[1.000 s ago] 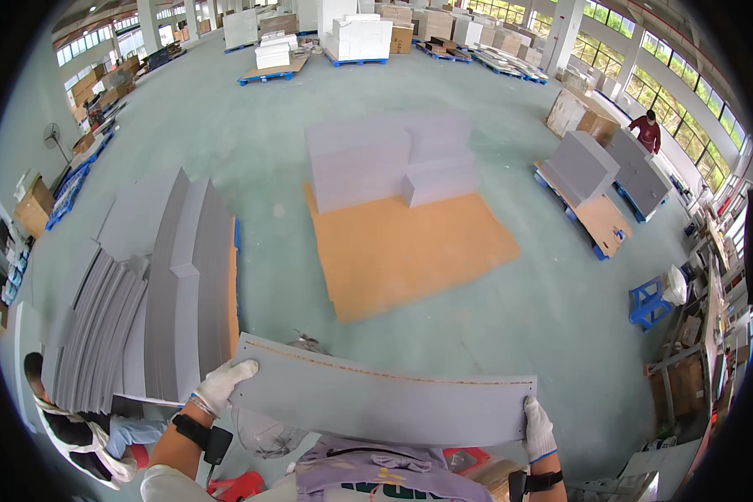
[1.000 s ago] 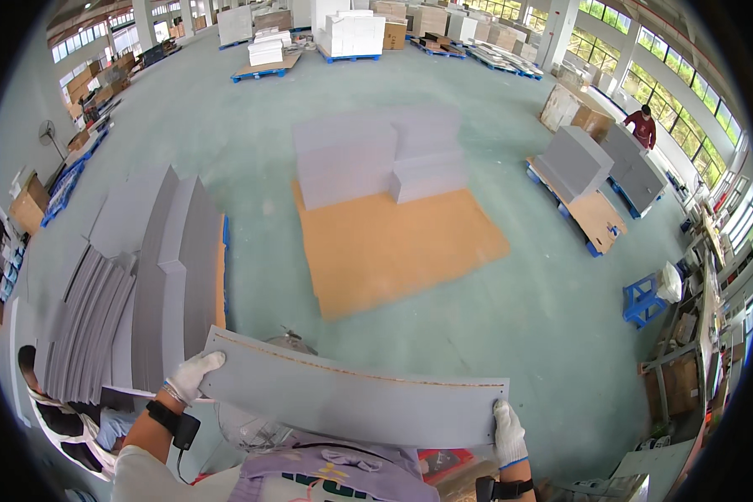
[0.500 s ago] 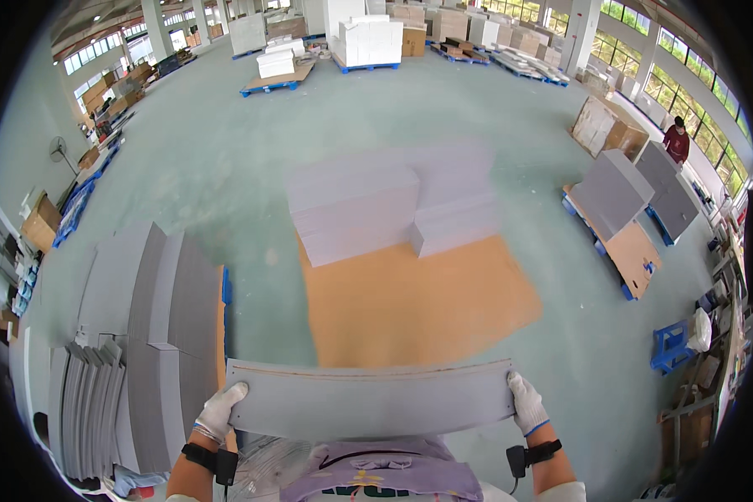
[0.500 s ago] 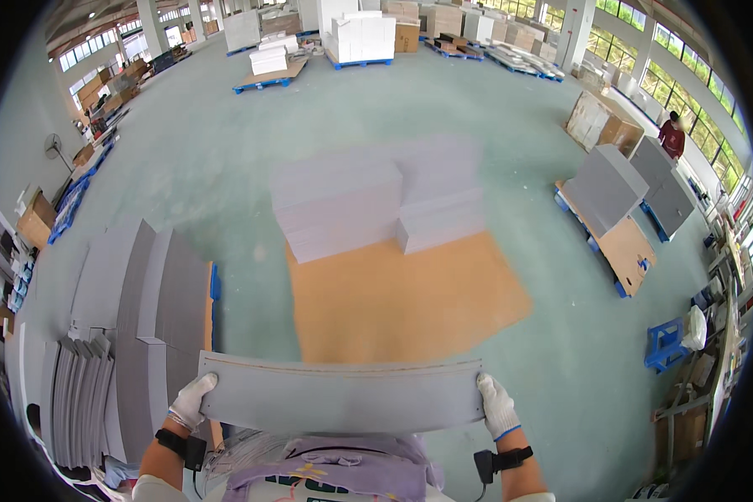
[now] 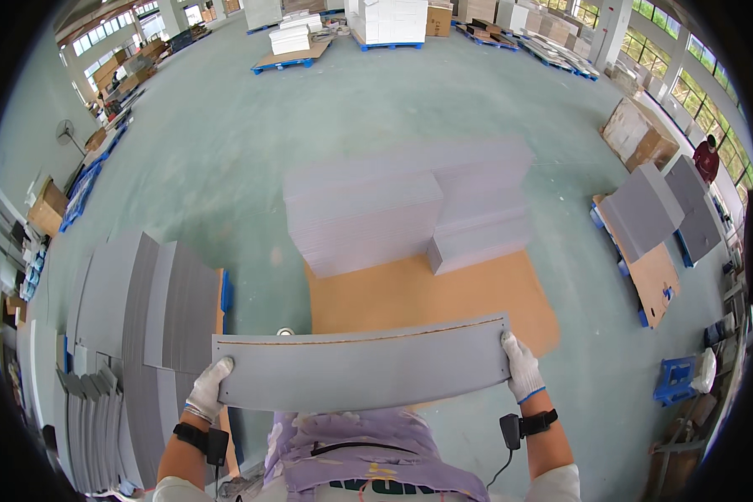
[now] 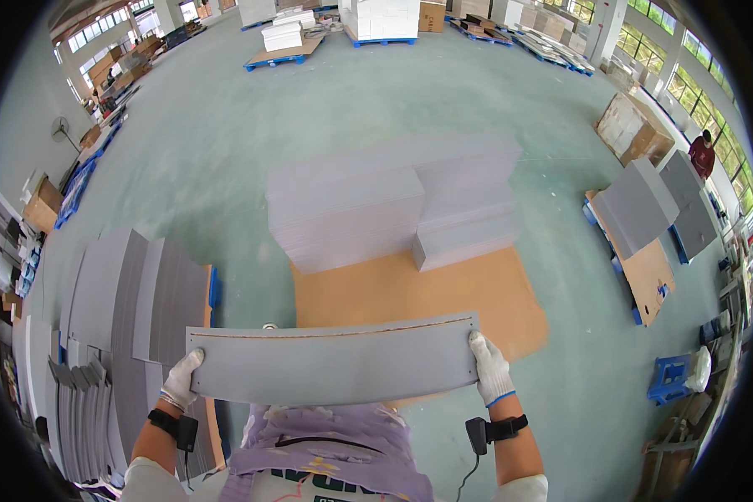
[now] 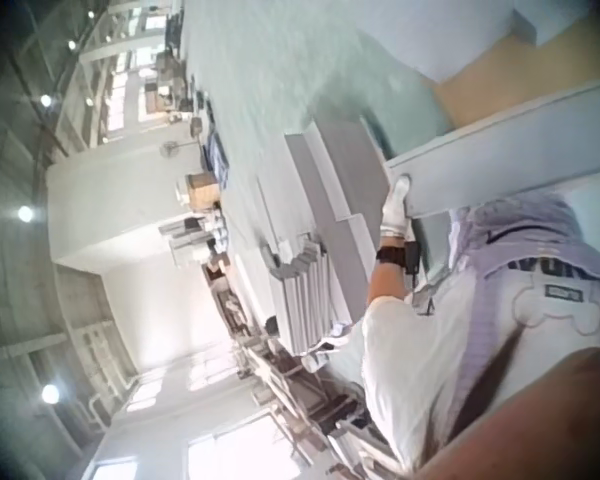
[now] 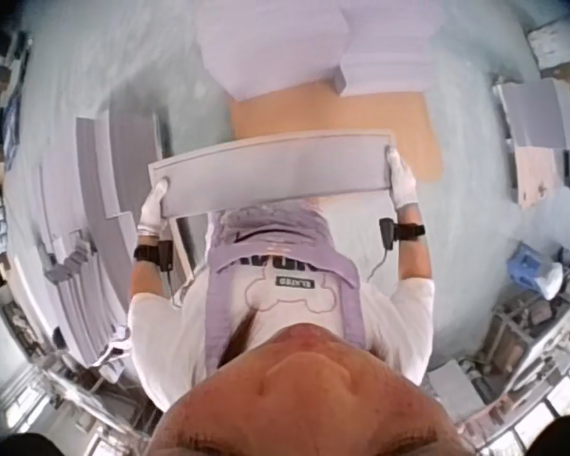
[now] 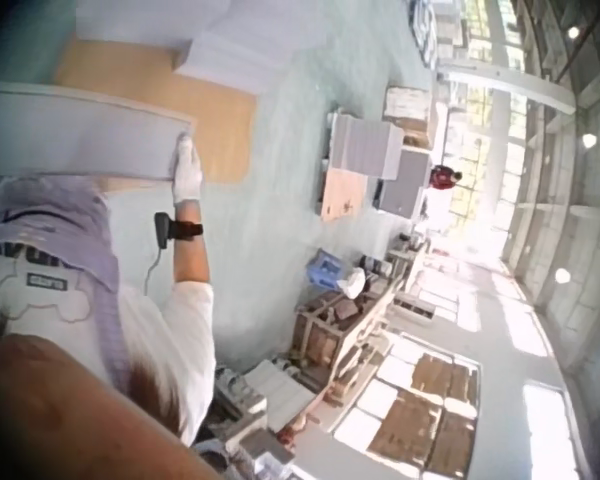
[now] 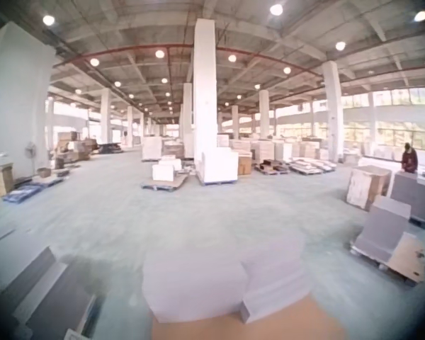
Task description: The person picks up gray rectangular panels from a stack, places them on a workbench, and sands their edges with a blue sanding block. The person then returns the sanded panels to a stack on the floor and repeats the process with additional panels.
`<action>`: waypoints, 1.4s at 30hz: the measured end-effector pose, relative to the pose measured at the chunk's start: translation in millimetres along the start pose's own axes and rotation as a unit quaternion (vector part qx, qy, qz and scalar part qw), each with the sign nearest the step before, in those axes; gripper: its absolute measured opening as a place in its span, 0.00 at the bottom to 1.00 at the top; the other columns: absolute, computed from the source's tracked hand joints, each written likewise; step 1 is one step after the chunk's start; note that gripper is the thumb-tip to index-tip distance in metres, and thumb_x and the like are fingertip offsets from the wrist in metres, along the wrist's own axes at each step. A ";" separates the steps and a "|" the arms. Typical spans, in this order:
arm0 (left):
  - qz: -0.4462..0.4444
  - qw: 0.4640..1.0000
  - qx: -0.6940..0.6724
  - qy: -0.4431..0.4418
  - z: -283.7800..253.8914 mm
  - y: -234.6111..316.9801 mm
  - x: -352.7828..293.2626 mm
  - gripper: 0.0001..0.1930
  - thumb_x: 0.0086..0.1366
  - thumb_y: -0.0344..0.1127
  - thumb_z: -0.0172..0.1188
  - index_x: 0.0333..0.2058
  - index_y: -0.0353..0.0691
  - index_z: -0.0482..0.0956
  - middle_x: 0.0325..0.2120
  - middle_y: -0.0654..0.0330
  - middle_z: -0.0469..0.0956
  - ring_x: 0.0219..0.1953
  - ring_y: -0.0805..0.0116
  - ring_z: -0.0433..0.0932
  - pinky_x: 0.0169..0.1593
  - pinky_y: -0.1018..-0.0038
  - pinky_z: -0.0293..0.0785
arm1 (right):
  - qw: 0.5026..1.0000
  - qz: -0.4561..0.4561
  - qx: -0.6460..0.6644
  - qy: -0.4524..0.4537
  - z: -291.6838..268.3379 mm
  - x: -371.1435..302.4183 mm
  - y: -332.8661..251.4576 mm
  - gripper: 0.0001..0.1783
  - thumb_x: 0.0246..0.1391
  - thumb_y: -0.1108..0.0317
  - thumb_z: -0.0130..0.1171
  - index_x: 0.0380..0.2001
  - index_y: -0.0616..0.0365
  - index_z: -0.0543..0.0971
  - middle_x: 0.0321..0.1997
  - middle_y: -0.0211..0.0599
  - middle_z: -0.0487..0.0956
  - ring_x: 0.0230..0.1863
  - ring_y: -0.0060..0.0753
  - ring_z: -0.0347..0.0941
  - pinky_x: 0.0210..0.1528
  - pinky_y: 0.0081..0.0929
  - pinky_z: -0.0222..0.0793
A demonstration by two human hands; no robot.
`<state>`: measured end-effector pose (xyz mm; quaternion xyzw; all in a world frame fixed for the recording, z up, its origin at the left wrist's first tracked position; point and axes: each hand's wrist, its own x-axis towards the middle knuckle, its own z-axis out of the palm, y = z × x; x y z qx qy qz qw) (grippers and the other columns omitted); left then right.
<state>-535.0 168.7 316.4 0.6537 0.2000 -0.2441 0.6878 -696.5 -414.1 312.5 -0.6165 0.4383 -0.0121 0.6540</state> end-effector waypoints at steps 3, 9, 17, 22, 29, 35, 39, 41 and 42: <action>-0.020 1.000 0.001 -0.013 0.3 23.8 89.6 0.26 0.72 0.50 0.60 0.59 0.35 0.76 0.49 0.57 0.81 0.48 0.65 0.83 0.50 0.66 0.82 | 1.000 -0.008 0.011 0.018 44.7 64.8 -15.2 0.39 0.65 0.45 0.59 0.64 0.71 0.73 0.55 0.46 0.81 0.54 0.33 0.76 0.58 0.31 0.72; -0.042 0.998 -0.012 -0.043 -14.5 92.4 310.8 0.25 0.71 0.49 0.62 0.58 0.38 0.76 0.49 0.59 0.80 0.49 0.64 0.82 0.50 0.64 0.82 | 0.998 0.004 0.035 0.055 183.2 209.5 -78.9 0.40 0.63 0.45 0.61 0.63 0.72 0.74 0.57 0.49 0.81 0.55 0.36 0.78 0.61 0.32 0.71; -0.106 0.991 -0.078 -0.010 4.4 118.6 494.9 0.25 0.71 0.49 0.62 0.58 0.39 0.76 0.50 0.59 0.81 0.51 0.63 0.81 0.53 0.63 0.81 | 0.982 0.048 -0.162 0.089 294.0 391.9 -175.0 0.48 0.58 0.35 0.62 0.64 0.71 0.73 0.60 0.55 0.79 0.62 0.43 0.75 0.65 0.36 0.68; -0.081 0.993 -0.089 -0.007 44.2 117.7 528.2 0.26 0.71 0.48 0.61 0.60 0.36 0.75 0.52 0.59 0.78 0.53 0.64 0.78 0.56 0.65 0.77 | 0.981 0.027 -0.164 0.100 288.1 476.7 -175.6 0.52 0.57 0.32 0.61 0.64 0.72 0.72 0.60 0.56 0.79 0.61 0.44 0.75 0.64 0.37 0.69; -0.055 0.996 -0.073 0.014 91.5 126.1 568.0 0.29 0.71 0.49 0.61 0.62 0.35 0.73 0.54 0.59 0.76 0.54 0.66 0.76 0.57 0.67 0.75 | 0.974 0.028 -0.193 0.119 279.0 537.4 -191.9 0.52 0.57 0.30 0.60 0.63 0.72 0.74 0.58 0.50 0.80 0.58 0.39 0.75 0.60 0.35 0.70; -0.059 0.994 -0.083 0.032 110.7 122.3 576.1 0.29 0.70 0.50 0.62 0.62 0.35 0.73 0.54 0.59 0.76 0.55 0.67 0.75 0.58 0.67 0.75 | 0.946 0.032 -0.305 0.103 275.6 563.5 -208.3 0.47 0.60 0.31 0.57 0.62 0.68 0.76 0.58 0.49 0.81 0.56 0.39 0.76 0.61 0.35 0.70; -0.069 0.992 -0.078 0.078 115.9 122.8 575.5 0.29 0.70 0.49 0.63 0.62 0.35 0.74 0.54 0.60 0.76 0.55 0.67 0.75 0.58 0.67 0.75 | 0.905 0.000 -0.408 0.123 263.7 569.4 -211.1 0.46 0.61 0.31 0.55 0.64 0.64 0.76 0.58 0.51 0.81 0.56 0.42 0.76 0.61 0.37 0.71; -0.075 0.988 -0.090 0.101 117.8 123.2 574.3 0.29 0.70 0.48 0.64 0.61 0.35 0.74 0.53 0.61 0.76 0.55 0.68 0.75 0.58 0.67 0.75 | 0.897 -0.064 -0.391 0.194 261.2 570.7 -200.4 0.46 0.62 0.31 0.54 0.63 0.67 0.75 0.56 0.52 0.81 0.56 0.44 0.76 0.60 0.38 0.72; -0.075 0.988 -0.094 0.099 118.6 123.0 575.7 0.29 0.70 0.49 0.64 0.61 0.35 0.75 0.53 0.61 0.76 0.55 0.68 0.75 0.58 0.67 0.75 | 0.886 -0.080 -0.386 0.245 259.8 572.3 -194.4 0.47 0.62 0.31 0.53 0.62 0.68 0.75 0.56 0.53 0.81 0.57 0.45 0.76 0.59 0.39 0.73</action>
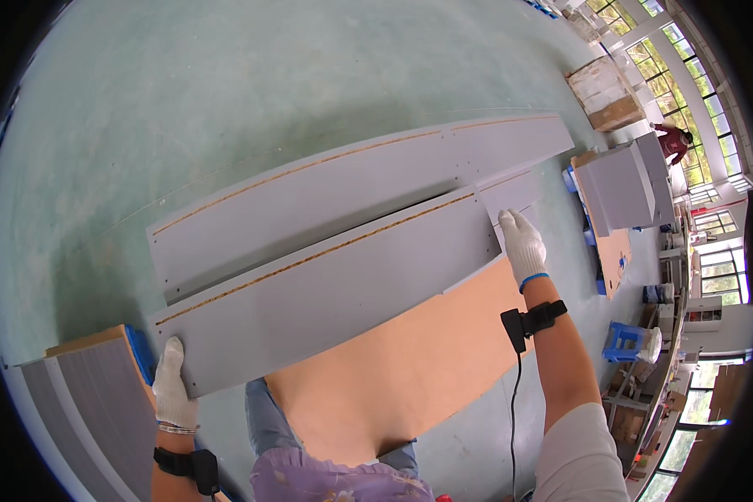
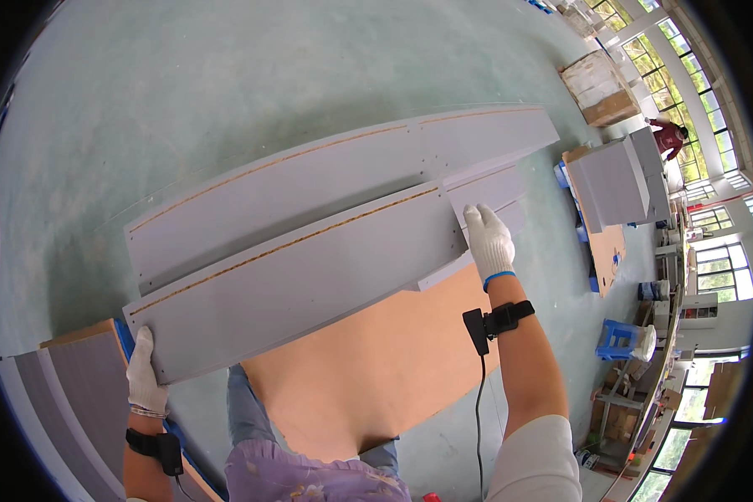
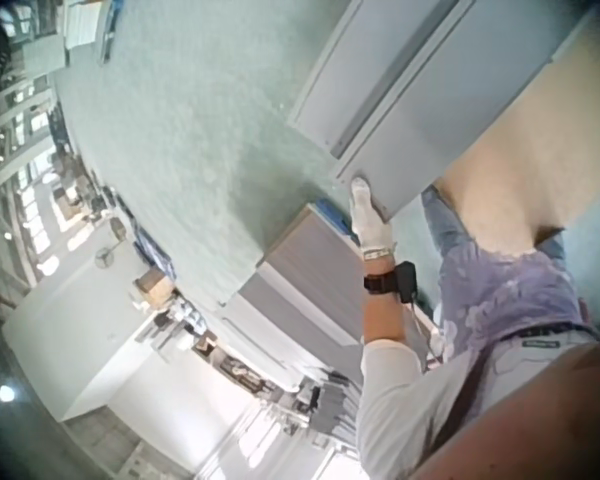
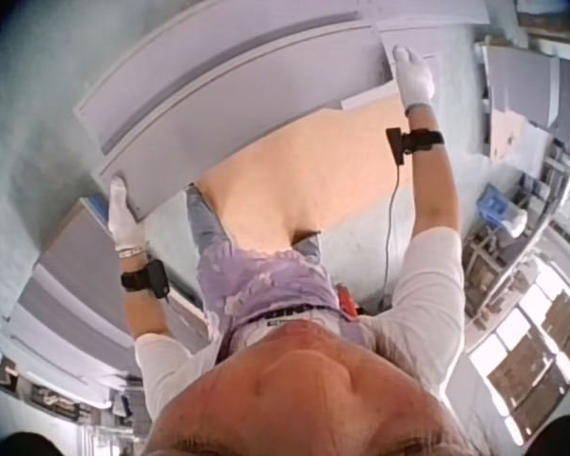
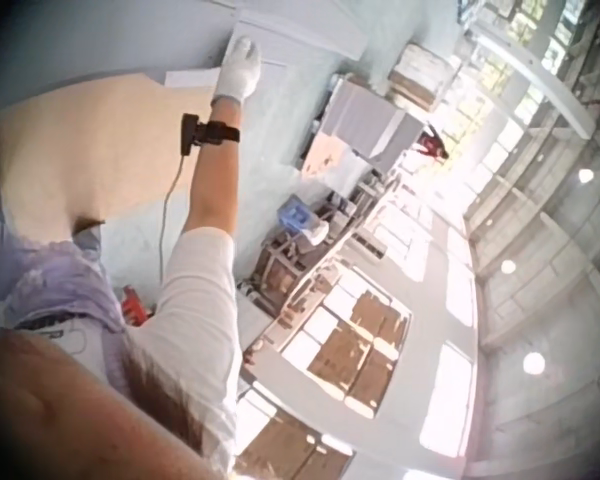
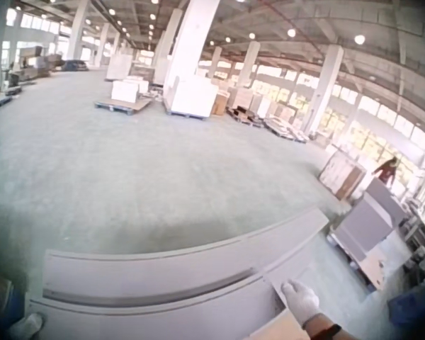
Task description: The person picks up gray rectangular panels from a stack, places them on a workbench, and sands their edges with a blue sanding block. The person then returns the sanded panels to a stack on the floor and repeats the process with additional panels.
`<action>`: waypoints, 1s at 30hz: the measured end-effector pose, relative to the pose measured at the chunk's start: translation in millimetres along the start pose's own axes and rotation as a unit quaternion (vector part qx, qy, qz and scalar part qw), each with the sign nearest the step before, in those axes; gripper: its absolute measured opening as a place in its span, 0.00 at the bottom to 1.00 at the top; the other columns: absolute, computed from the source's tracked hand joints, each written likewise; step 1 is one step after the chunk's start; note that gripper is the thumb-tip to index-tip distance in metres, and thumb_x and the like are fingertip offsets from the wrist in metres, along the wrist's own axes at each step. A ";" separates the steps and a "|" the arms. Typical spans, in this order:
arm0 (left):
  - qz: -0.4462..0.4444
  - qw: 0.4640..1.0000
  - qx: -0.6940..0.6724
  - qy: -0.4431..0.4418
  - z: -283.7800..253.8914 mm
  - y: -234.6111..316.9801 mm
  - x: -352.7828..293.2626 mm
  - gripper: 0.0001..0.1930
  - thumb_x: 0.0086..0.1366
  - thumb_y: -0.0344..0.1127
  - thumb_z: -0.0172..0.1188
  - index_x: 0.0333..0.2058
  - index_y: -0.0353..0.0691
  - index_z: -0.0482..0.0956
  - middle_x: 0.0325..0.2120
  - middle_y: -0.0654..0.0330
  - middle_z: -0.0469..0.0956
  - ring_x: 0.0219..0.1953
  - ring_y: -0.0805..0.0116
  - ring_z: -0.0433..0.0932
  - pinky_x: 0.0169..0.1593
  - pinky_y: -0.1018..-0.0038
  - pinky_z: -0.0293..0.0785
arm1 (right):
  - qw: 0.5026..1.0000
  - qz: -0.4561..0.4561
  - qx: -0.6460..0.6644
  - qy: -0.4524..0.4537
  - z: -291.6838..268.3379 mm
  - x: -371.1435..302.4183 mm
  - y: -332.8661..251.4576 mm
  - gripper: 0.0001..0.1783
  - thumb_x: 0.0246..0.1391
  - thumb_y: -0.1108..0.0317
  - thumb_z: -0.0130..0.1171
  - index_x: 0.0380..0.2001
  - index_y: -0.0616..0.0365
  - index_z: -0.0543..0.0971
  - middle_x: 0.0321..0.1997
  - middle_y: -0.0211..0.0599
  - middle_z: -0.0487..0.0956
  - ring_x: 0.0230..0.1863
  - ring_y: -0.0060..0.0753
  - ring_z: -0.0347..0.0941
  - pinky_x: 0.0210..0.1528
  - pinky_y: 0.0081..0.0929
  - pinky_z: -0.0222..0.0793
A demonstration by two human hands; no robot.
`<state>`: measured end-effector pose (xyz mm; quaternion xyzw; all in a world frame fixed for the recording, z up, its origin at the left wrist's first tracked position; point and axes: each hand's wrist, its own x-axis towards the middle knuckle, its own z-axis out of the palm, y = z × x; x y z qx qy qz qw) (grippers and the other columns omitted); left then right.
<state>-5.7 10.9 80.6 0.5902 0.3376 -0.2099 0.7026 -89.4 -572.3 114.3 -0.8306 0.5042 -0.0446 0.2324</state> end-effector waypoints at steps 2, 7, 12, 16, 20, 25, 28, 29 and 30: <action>-0.007 1.000 -0.020 0.012 1.4 -1.2 0.6 0.29 0.69 0.49 0.65 0.61 0.35 0.75 0.53 0.61 0.77 0.54 0.68 0.75 0.58 0.68 0.75 | 0.986 0.086 0.107 -0.090 8.3 0.4 12.8 0.41 0.66 0.36 0.53 0.57 0.71 0.77 0.49 0.47 0.81 0.50 0.36 0.77 0.54 0.35 0.75; 0.000 1.000 -0.010 -0.002 3.3 -3.2 0.1 0.29 0.69 0.49 0.65 0.60 0.34 0.77 0.53 0.62 0.77 0.54 0.68 0.75 0.58 0.69 0.75 | 0.954 0.141 0.207 -0.163 20.9 21.6 34.6 0.46 0.63 0.33 0.55 0.58 0.73 0.76 0.54 0.48 0.79 0.54 0.42 0.76 0.57 0.37 0.74; 0.013 1.000 -0.012 -0.008 15.4 -0.5 -1.1 0.29 0.70 0.50 0.64 0.60 0.33 0.76 0.53 0.62 0.77 0.54 0.69 0.75 0.58 0.70 0.73 | 0.891 0.150 0.394 -0.170 22.9 27.0 39.8 0.42 0.64 0.37 0.59 0.56 0.72 0.77 0.54 0.44 0.79 0.53 0.36 0.76 0.54 0.33 0.75; 0.027 1.000 0.009 -0.010 22.3 2.7 -3.1 0.29 0.72 0.51 0.62 0.61 0.33 0.76 0.53 0.62 0.77 0.54 0.71 0.74 0.59 0.70 0.72 | 0.895 0.129 0.383 -0.191 19.3 28.6 31.7 0.42 0.65 0.36 0.57 0.56 0.72 0.76 0.54 0.42 0.79 0.54 0.34 0.76 0.54 0.34 0.76; 0.018 0.999 -0.020 -0.038 20.6 2.2 -2.6 0.29 0.73 0.51 0.62 0.61 0.34 0.75 0.53 0.62 0.77 0.55 0.71 0.74 0.60 0.71 0.72 | 0.888 0.166 0.381 -0.197 15.2 36.7 30.7 0.38 0.66 0.43 0.59 0.60 0.71 0.72 0.53 0.46 0.80 0.52 0.40 0.79 0.51 0.40 0.78; 0.002 0.997 -0.041 -0.065 19.1 3.7 -1.4 0.28 0.72 0.49 0.63 0.62 0.34 0.75 0.55 0.62 0.76 0.57 0.71 0.74 0.62 0.70 0.71 | 0.916 -0.295 -0.241 -0.128 11.1 46.6 51.4 0.36 0.66 0.66 0.60 0.71 0.56 0.58 0.51 0.59 0.81 0.48 0.61 0.79 0.48 0.49 0.78; -0.006 0.997 -0.032 -0.071 19.4 8.1 -5.7 0.28 0.72 0.49 0.63 0.62 0.35 0.75 0.56 0.61 0.76 0.57 0.71 0.74 0.61 0.71 0.71 | 0.920 -0.287 -0.233 -0.131 14.8 54.0 61.9 0.36 0.66 0.69 0.57 0.73 0.50 0.55 0.51 0.62 0.80 0.49 0.66 0.77 0.48 0.48 0.77; -0.006 0.997 -0.032 -0.076 18.9 9.6 -7.8 0.28 0.72 0.49 0.62 0.62 0.35 0.75 0.56 0.61 0.76 0.57 0.71 0.74 0.61 0.71 0.71 | 0.921 -0.290 -0.227 -0.129 15.0 54.8 64.4 0.35 0.67 0.65 0.58 0.72 0.51 0.57 0.50 0.63 0.80 0.48 0.66 0.77 0.48 0.49 0.77; 0.005 0.997 0.012 -0.073 18.1 10.8 -9.2 0.29 0.72 0.50 0.62 0.62 0.34 0.75 0.56 0.61 0.76 0.57 0.71 0.74 0.61 0.71 0.72 | 0.927 -0.284 -0.209 -0.128 17.9 55.7 64.6 0.35 0.66 0.66 0.58 0.72 0.51 0.57 0.50 0.63 0.80 0.48 0.66 0.77 0.48 0.49 0.77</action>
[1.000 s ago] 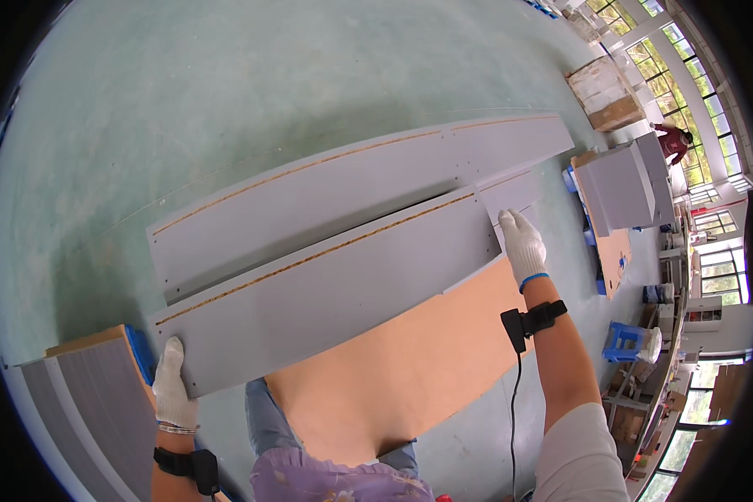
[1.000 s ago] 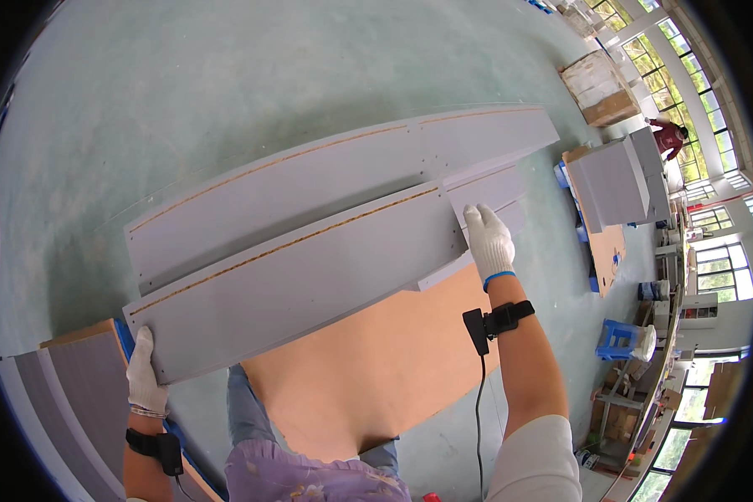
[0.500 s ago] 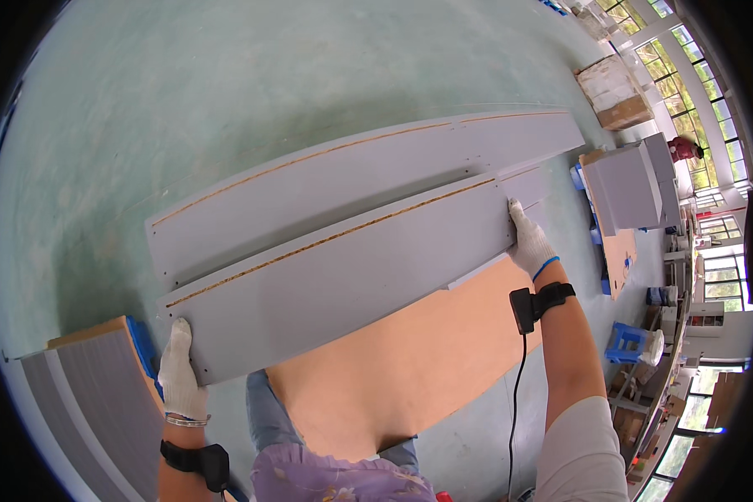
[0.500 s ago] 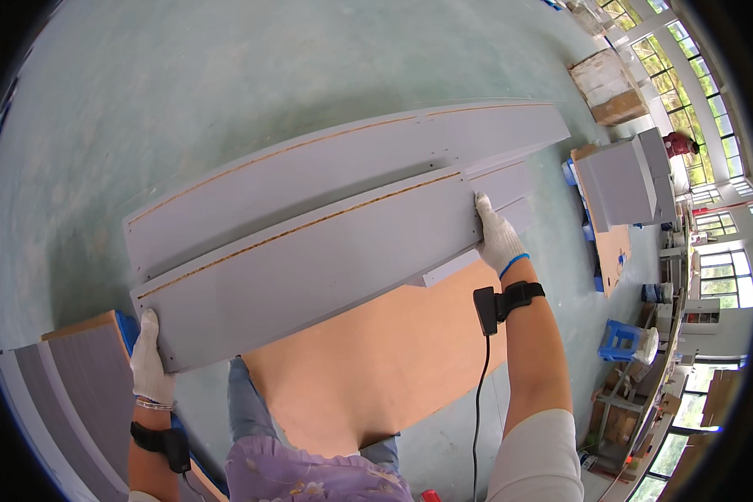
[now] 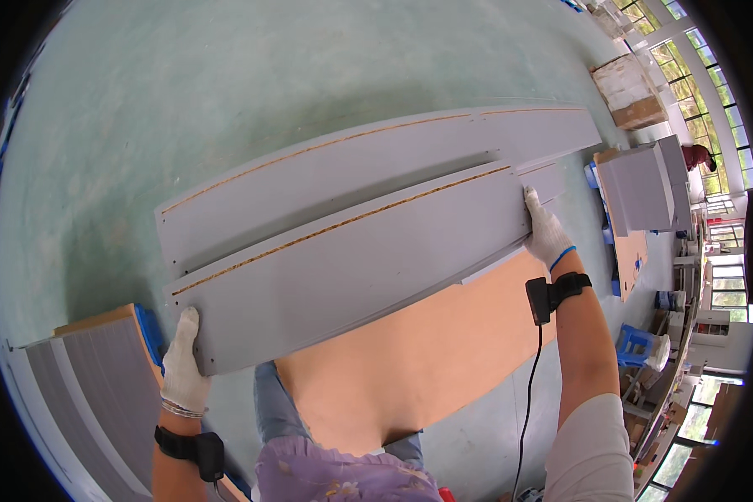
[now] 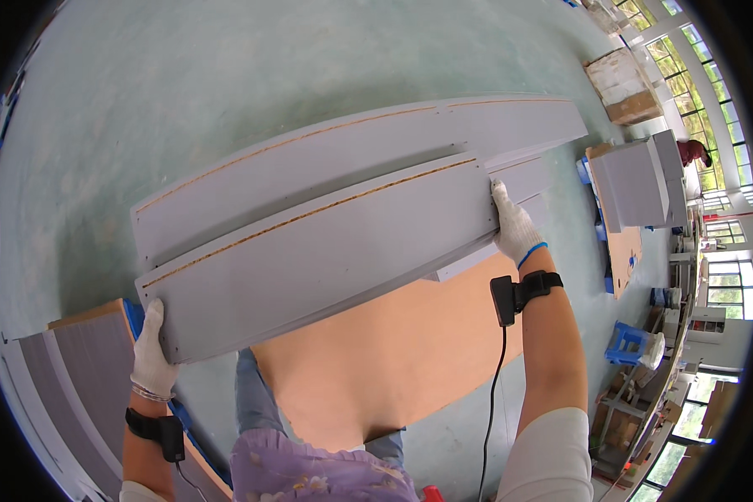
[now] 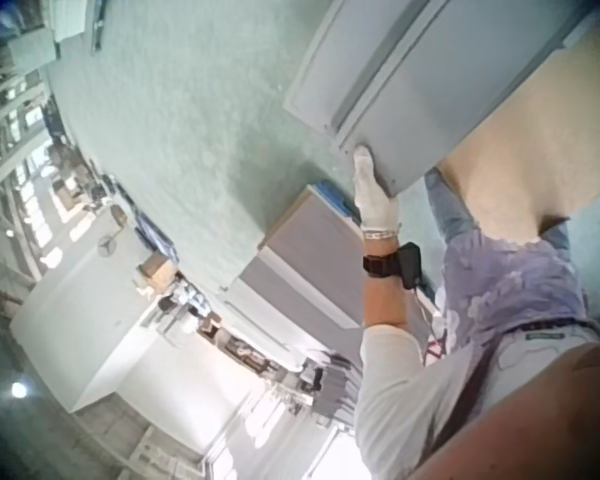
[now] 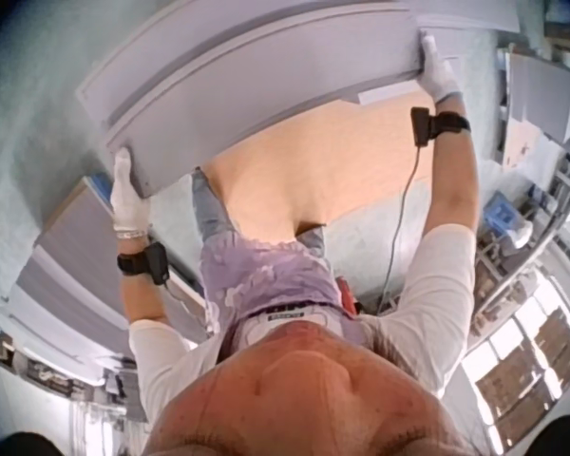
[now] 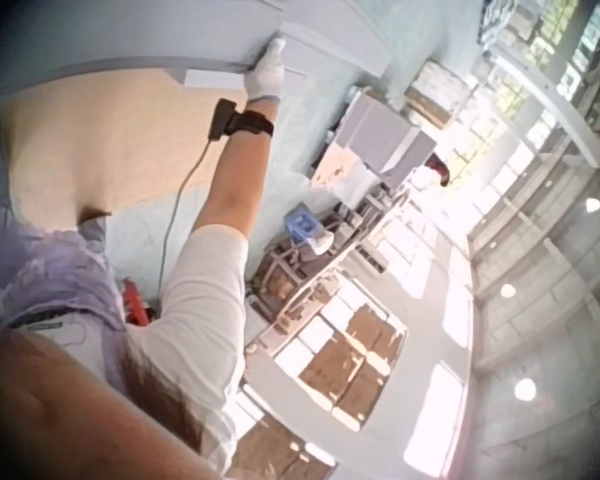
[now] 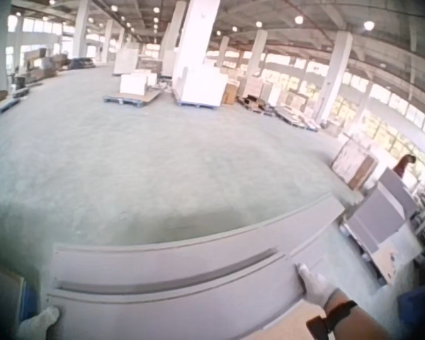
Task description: The person picks up gray rectangular panels from a stack, places them on a workbench, and sands their edges with a blue sanding block. The person then returns the sanded panels to a stack on the floor and repeats the process with additional panels.
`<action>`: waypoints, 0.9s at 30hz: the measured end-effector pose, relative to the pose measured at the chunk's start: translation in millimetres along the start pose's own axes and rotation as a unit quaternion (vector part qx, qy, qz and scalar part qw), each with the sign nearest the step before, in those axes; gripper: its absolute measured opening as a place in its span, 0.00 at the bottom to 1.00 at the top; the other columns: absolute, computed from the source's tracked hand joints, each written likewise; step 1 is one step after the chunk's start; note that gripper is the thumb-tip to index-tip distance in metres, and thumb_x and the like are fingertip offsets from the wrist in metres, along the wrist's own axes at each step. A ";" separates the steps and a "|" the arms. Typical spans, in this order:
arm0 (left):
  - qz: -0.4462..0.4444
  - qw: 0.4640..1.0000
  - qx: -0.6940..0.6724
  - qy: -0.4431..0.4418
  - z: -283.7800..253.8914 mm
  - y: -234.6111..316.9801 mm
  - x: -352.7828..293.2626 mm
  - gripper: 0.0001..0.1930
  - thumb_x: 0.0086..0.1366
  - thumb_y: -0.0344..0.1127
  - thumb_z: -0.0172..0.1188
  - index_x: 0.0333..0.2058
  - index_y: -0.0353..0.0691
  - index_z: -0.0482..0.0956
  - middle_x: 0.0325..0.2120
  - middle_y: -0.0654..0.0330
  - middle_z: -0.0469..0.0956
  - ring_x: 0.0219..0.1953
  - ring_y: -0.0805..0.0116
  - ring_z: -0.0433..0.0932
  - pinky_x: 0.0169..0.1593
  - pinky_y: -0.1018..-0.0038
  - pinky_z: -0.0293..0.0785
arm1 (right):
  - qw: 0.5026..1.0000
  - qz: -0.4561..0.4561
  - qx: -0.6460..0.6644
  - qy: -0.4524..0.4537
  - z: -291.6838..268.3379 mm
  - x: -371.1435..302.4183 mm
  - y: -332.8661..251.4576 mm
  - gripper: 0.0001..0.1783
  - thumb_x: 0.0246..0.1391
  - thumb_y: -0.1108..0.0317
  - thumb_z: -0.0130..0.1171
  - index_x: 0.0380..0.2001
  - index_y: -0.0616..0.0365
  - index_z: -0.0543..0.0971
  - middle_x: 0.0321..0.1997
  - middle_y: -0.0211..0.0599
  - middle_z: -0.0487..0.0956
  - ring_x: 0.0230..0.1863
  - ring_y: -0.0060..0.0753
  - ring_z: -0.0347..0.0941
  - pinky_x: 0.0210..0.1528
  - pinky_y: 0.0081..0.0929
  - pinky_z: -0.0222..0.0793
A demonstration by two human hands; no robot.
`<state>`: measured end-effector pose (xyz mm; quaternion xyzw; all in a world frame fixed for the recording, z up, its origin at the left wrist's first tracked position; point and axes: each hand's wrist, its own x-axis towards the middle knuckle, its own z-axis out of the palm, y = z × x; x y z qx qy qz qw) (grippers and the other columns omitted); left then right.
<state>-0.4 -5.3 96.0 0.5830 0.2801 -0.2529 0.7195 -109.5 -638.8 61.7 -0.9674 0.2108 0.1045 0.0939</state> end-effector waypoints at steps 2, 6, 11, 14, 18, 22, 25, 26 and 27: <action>0.015 0.996 0.088 0.012 -1.6 1.7 -1.3 0.30 0.72 0.51 0.62 0.62 0.33 0.75 0.55 0.60 0.77 0.56 0.72 0.74 0.60 0.72 0.72 | 0.975 0.020 0.223 -0.008 1.1 2.4 -3.6 0.38 0.63 0.73 0.57 0.73 0.50 0.56 0.51 0.64 0.80 0.50 0.67 0.77 0.49 0.50 0.77; -0.022 0.997 0.078 -0.010 -3.1 3.0 3.9 0.31 0.73 0.52 0.59 0.62 0.30 0.73 0.55 0.59 0.77 0.55 0.71 0.75 0.58 0.74 0.73 | 0.959 0.195 0.208 0.012 -4.0 -1.5 -26.2 0.38 0.63 0.65 0.61 0.72 0.55 0.58 0.55 0.61 0.79 0.55 0.60 0.77 0.53 0.46 0.76; 0.012 0.977 0.212 -0.022 0.5 10.5 1.4 0.32 0.75 0.50 0.57 0.67 0.29 0.67 0.61 0.55 0.74 0.61 0.64 0.73 0.62 0.71 0.71 | 0.616 0.387 0.651 0.215 16.9 -44.2 -90.8 0.56 0.57 0.29 0.60 0.70 0.70 0.63 0.72 0.52 0.67 0.67 0.52 0.67 0.65 0.52 0.66; 0.050 0.932 0.344 0.104 9.2 17.1 -3.6 0.37 0.70 0.52 0.63 0.68 0.32 0.66 0.65 0.46 0.70 0.66 0.58 0.70 0.67 0.67 0.67 | 0.542 0.359 0.748 0.135 40.1 -90.9 -140.8 0.55 0.59 0.31 0.61 0.71 0.66 0.60 0.73 0.54 0.64 0.73 0.58 0.61 0.70 0.53 0.62; 0.315 0.738 0.585 0.115 43.9 41.8 4.3 0.40 0.69 0.53 0.62 0.72 0.36 0.61 0.72 0.43 0.60 0.74 0.49 0.58 0.72 0.60 0.61 | 0.526 0.370 0.765 0.031 48.4 -120.1 -205.3 0.39 0.69 0.42 0.55 0.70 0.57 0.62 0.67 0.56 0.68 0.68 0.53 0.68 0.69 0.49 0.68; 0.369 0.637 0.675 -0.039 128.0 93.3 54.1 0.41 0.70 0.57 0.59 0.72 0.37 0.60 0.73 0.46 0.60 0.74 0.50 0.60 0.72 0.60 0.62 | 0.536 0.378 0.755 0.011 50.8 -119.1 -260.1 0.57 0.56 0.26 0.58 0.63 0.76 0.70 0.58 0.53 0.76 0.58 0.44 0.76 0.57 0.38 0.76; 0.311 0.629 0.707 -0.088 196.7 114.9 94.5 0.40 0.70 0.60 0.57 0.71 0.38 0.63 0.70 0.48 0.65 0.68 0.54 0.69 0.69 0.63 0.66 | 0.555 0.386 0.734 -0.060 42.5 -123.5 -270.8 0.59 0.57 0.23 0.54 0.62 0.79 0.70 0.58 0.59 0.76 0.58 0.50 0.76 0.57 0.41 0.75; 0.284 0.639 0.708 -0.097 214.0 117.7 106.4 0.40 0.70 0.61 0.56 0.70 0.38 0.65 0.69 0.49 0.68 0.66 0.56 0.72 0.67 0.65 0.67 | 0.577 0.380 0.717 -0.092 39.3 -125.1 -270.5 0.60 0.57 0.22 0.52 0.61 0.80 0.70 0.58 0.61 0.75 0.58 0.51 0.76 0.57 0.41 0.75; 0.260 0.639 0.714 -0.121 226.5 118.7 115.7 0.40 0.70 0.62 0.56 0.69 0.37 0.67 0.66 0.50 0.71 0.63 0.58 0.74 0.66 0.66 0.69 | 0.601 0.381 0.691 -0.127 36.7 -126.8 -269.0 0.61 0.57 0.21 0.50 0.60 0.81 0.69 0.58 0.63 0.75 0.58 0.53 0.76 0.57 0.41 0.75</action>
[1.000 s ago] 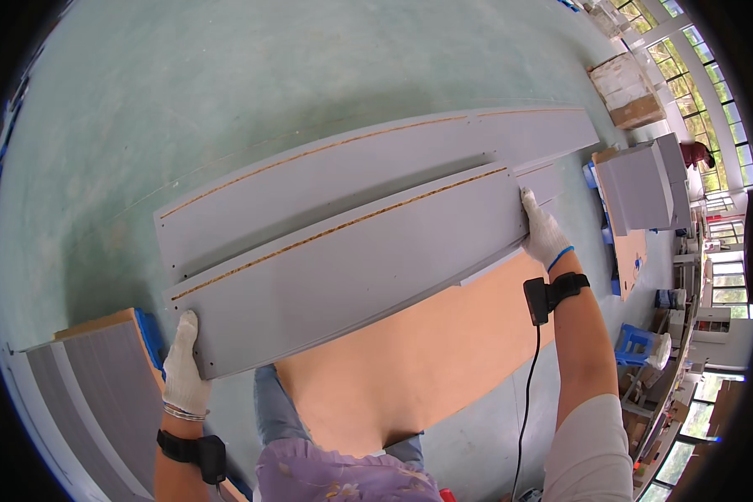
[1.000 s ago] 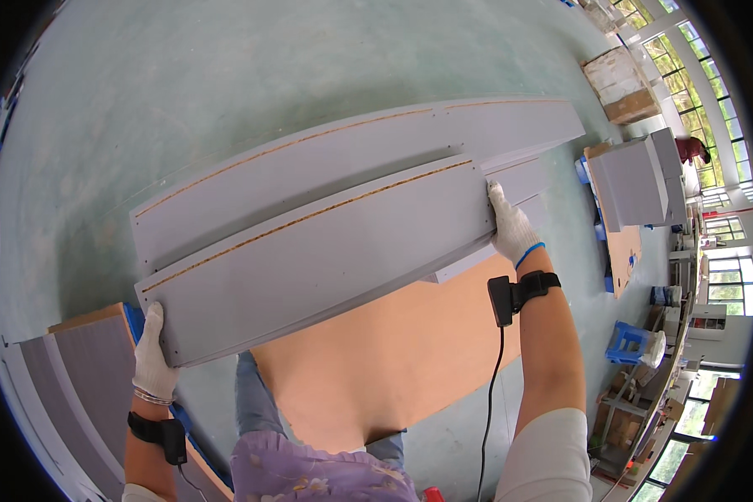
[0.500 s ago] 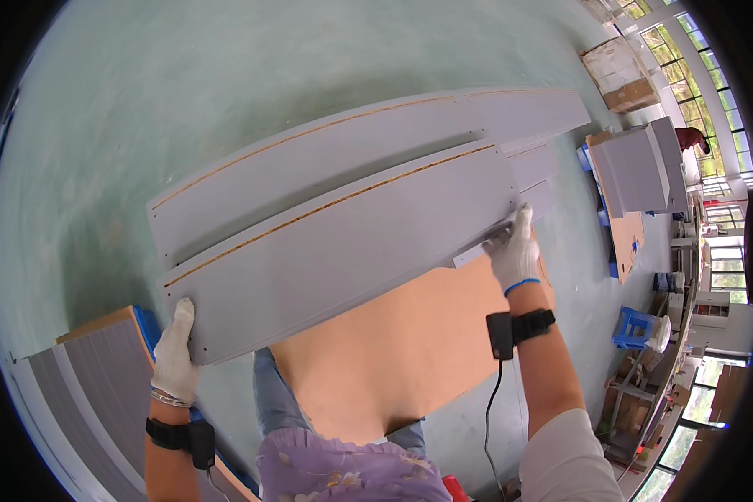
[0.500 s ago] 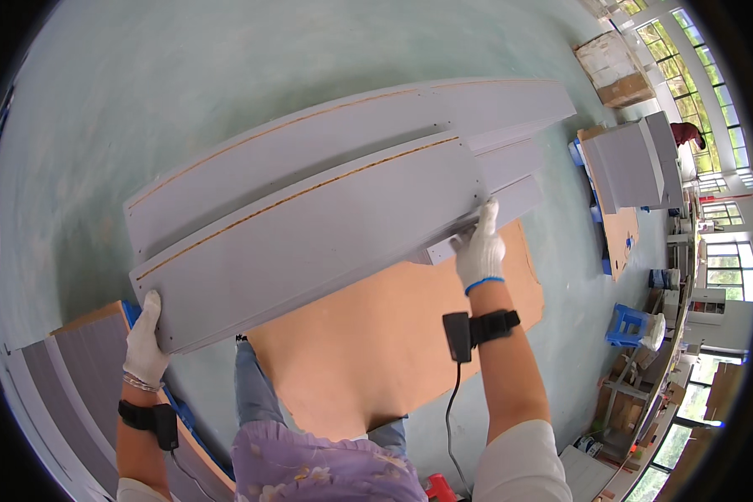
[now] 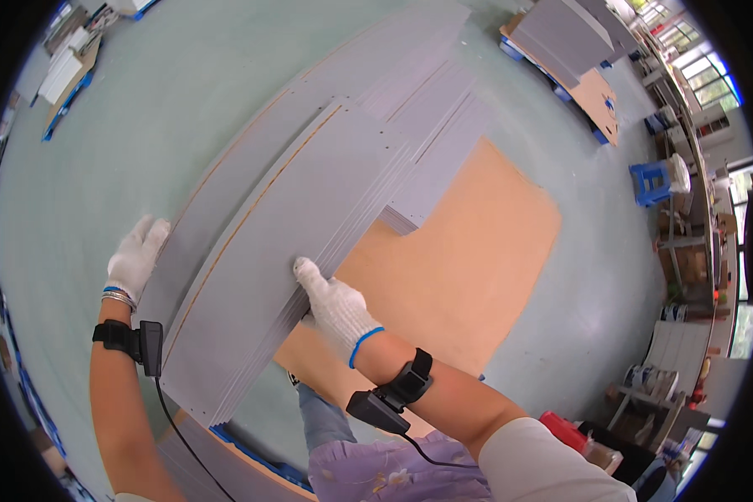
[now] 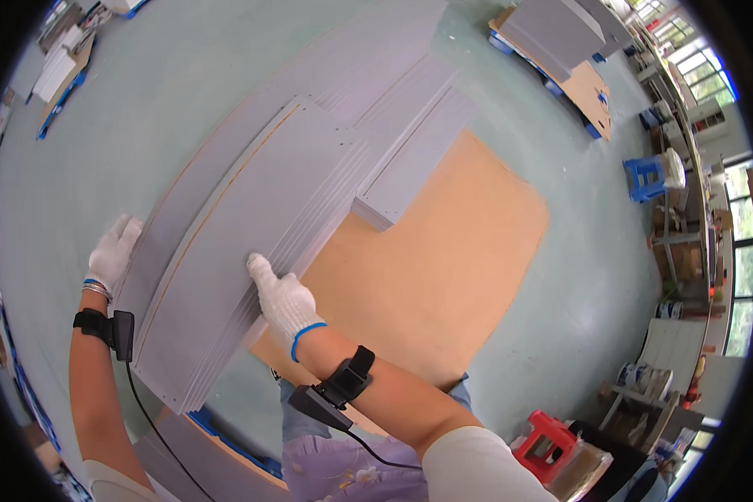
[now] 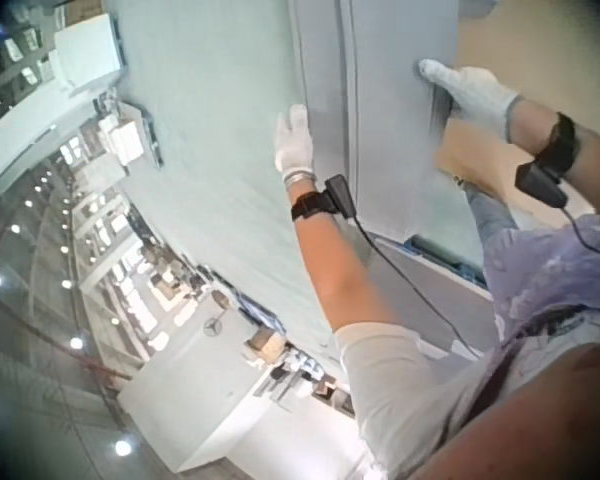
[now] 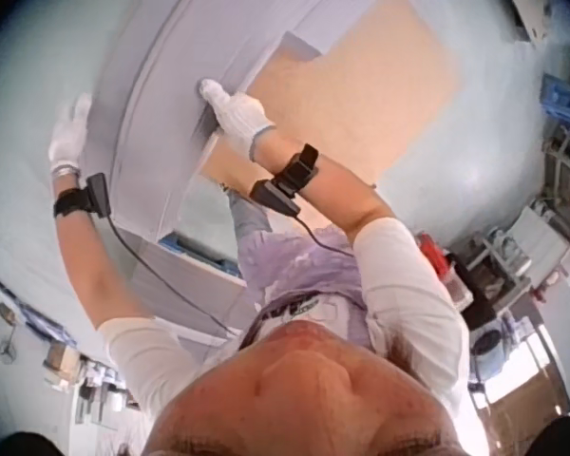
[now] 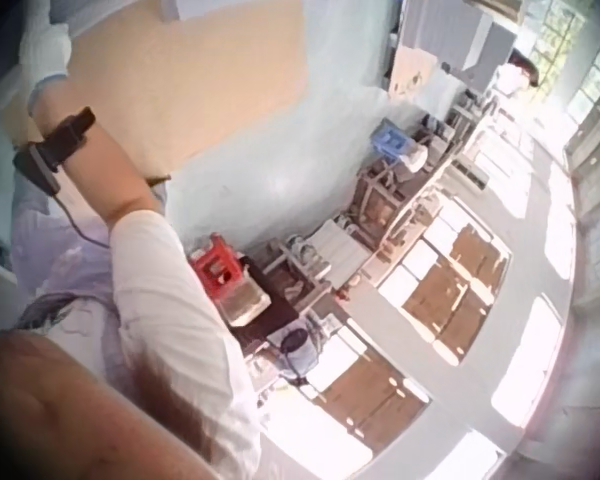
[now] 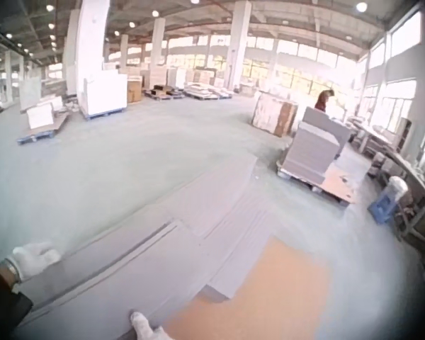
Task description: The person picks up gray rectangular panels from a stack, places them on a workbench, and sands their edges with a blue sanding block. The person then returns the sanded panels to a stack on the floor and repeats the process with additional panels.
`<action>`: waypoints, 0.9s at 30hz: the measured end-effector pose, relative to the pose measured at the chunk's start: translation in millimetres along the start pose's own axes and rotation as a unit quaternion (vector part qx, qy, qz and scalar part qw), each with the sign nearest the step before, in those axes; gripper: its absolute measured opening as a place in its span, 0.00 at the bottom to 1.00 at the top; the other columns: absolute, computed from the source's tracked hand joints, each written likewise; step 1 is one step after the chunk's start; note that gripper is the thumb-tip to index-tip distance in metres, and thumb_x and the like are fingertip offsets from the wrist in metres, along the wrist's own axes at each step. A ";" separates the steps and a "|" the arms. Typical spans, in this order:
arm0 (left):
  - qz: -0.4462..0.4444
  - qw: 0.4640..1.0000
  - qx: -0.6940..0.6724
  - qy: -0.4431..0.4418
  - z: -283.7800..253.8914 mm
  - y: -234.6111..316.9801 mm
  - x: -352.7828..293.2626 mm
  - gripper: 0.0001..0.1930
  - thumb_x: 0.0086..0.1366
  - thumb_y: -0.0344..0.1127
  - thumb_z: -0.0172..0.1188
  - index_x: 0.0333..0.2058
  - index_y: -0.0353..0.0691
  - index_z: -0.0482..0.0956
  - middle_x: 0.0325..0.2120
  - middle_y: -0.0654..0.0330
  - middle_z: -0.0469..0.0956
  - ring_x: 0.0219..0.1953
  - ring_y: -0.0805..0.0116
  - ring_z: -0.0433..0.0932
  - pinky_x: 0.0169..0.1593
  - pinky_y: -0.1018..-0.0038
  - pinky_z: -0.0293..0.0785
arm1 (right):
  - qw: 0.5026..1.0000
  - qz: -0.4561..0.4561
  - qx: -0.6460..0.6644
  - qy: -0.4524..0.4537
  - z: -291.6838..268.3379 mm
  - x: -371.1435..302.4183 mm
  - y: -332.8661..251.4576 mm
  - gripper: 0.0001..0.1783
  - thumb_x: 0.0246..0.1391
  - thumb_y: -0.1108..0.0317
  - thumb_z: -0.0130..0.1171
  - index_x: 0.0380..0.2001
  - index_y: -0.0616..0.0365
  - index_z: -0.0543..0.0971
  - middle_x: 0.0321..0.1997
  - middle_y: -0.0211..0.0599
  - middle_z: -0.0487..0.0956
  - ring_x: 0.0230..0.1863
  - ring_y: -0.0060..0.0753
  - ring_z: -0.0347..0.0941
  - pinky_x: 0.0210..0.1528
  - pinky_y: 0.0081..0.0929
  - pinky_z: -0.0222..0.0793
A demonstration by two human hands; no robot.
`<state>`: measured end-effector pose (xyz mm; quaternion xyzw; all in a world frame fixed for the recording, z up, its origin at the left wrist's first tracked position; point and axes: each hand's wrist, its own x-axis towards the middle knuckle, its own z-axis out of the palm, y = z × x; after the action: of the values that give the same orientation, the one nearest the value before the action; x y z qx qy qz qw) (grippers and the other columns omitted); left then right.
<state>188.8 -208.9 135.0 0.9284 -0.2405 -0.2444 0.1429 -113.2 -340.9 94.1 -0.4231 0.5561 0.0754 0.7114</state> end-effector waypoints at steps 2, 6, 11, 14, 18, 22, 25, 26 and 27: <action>-0.018 0.997 -0.025 -0.074 6.3 8.4 20.7 0.39 0.70 0.63 0.55 0.66 0.36 0.71 0.61 0.52 0.77 0.58 0.62 0.78 0.62 0.68 0.71 | 0.997 0.021 -0.070 -0.014 -0.7 -1.5 -3.1 0.57 0.61 0.22 0.44 0.64 0.75 0.68 0.59 0.62 0.75 0.58 0.53 0.76 0.55 0.42 0.74; 0.002 0.997 -0.009 -0.075 14.7 12.6 23.6 0.38 0.69 0.64 0.56 0.63 0.35 0.75 0.48 0.58 0.81 0.50 0.66 0.77 0.56 0.70 0.72 | 0.935 -0.069 -0.331 -0.108 2.0 -1.7 -2.7 0.43 0.70 0.33 0.34 0.72 0.57 0.61 0.63 0.54 0.74 0.59 0.52 0.75 0.52 0.43 0.74; -0.020 0.996 0.066 -0.065 11.4 14.6 21.3 0.38 0.68 0.64 0.56 0.60 0.33 0.76 0.39 0.62 0.78 0.41 0.68 0.74 0.52 0.71 0.72 | 0.877 -0.102 -0.447 -0.141 11.3 -10.8 -0.9 0.33 0.75 0.49 0.35 0.78 0.43 0.51 0.65 0.48 0.74 0.58 0.52 0.76 0.51 0.44 0.74; -0.016 0.998 0.029 -0.055 13.5 9.5 21.8 0.37 0.68 0.65 0.56 0.57 0.32 0.77 0.38 0.61 0.79 0.40 0.68 0.74 0.51 0.72 0.73 | 0.697 -0.218 -0.669 -0.135 12.6 -17.0 -4.0 0.35 0.73 0.56 0.42 0.79 0.42 0.49 0.64 0.49 0.75 0.56 0.52 0.78 0.51 0.43 0.76; 0.028 0.996 0.044 -0.070 14.5 -0.4 29.9 0.38 0.68 0.66 0.55 0.56 0.32 0.76 0.38 0.60 0.79 0.38 0.69 0.73 0.49 0.72 0.73 | 0.604 -0.260 -0.741 -0.135 12.5 -14.0 -6.0 0.40 0.69 0.65 0.50 0.80 0.39 0.48 0.66 0.49 0.75 0.55 0.52 0.81 0.52 0.42 0.79; 0.019 0.996 0.047 -0.071 13.6 -9.7 36.8 0.38 0.68 0.66 0.55 0.56 0.32 0.76 0.38 0.58 0.80 0.37 0.68 0.73 0.48 0.72 0.73 | 0.838 -0.217 -0.485 -0.127 17.8 -5.7 -4.7 0.40 0.69 0.66 0.50 0.79 0.40 0.48 0.65 0.51 0.75 0.55 0.54 0.81 0.52 0.43 0.80; 0.002 0.996 0.051 -0.078 14.4 -13.9 38.6 0.39 0.68 0.66 0.55 0.57 0.31 0.75 0.42 0.56 0.81 0.40 0.66 0.76 0.50 0.70 0.73 | 0.671 -0.295 -0.675 -0.086 20.4 -2.9 -0.1 0.40 0.67 0.66 0.52 0.78 0.45 0.50 0.63 0.52 0.77 0.53 0.55 0.82 0.51 0.44 0.80; 0.004 0.996 0.066 -0.061 14.9 -14.3 38.4 0.39 0.68 0.66 0.55 0.58 0.31 0.75 0.44 0.55 0.82 0.41 0.66 0.77 0.51 0.70 0.74 | 0.699 -0.282 -0.651 -0.093 21.4 -0.6 0.0 0.40 0.67 0.66 0.53 0.78 0.48 0.51 0.62 0.52 0.77 0.53 0.55 0.82 0.51 0.44 0.80; 0.012 0.997 0.061 -0.055 16.2 -13.3 38.7 0.39 0.68 0.66 0.55 0.59 0.31 0.75 0.45 0.54 0.81 0.43 0.65 0.77 0.52 0.70 0.73 | 0.732 -0.270 -0.618 -0.098 21.1 1.0 0.8 0.39 0.67 0.65 0.53 0.77 0.49 0.51 0.62 0.52 0.77 0.53 0.55 0.81 0.52 0.45 0.79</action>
<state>214.9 -220.0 101.4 0.9178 -0.2730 -0.2780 0.0759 -98.0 -326.3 93.3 -0.8921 0.1766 0.2480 0.3338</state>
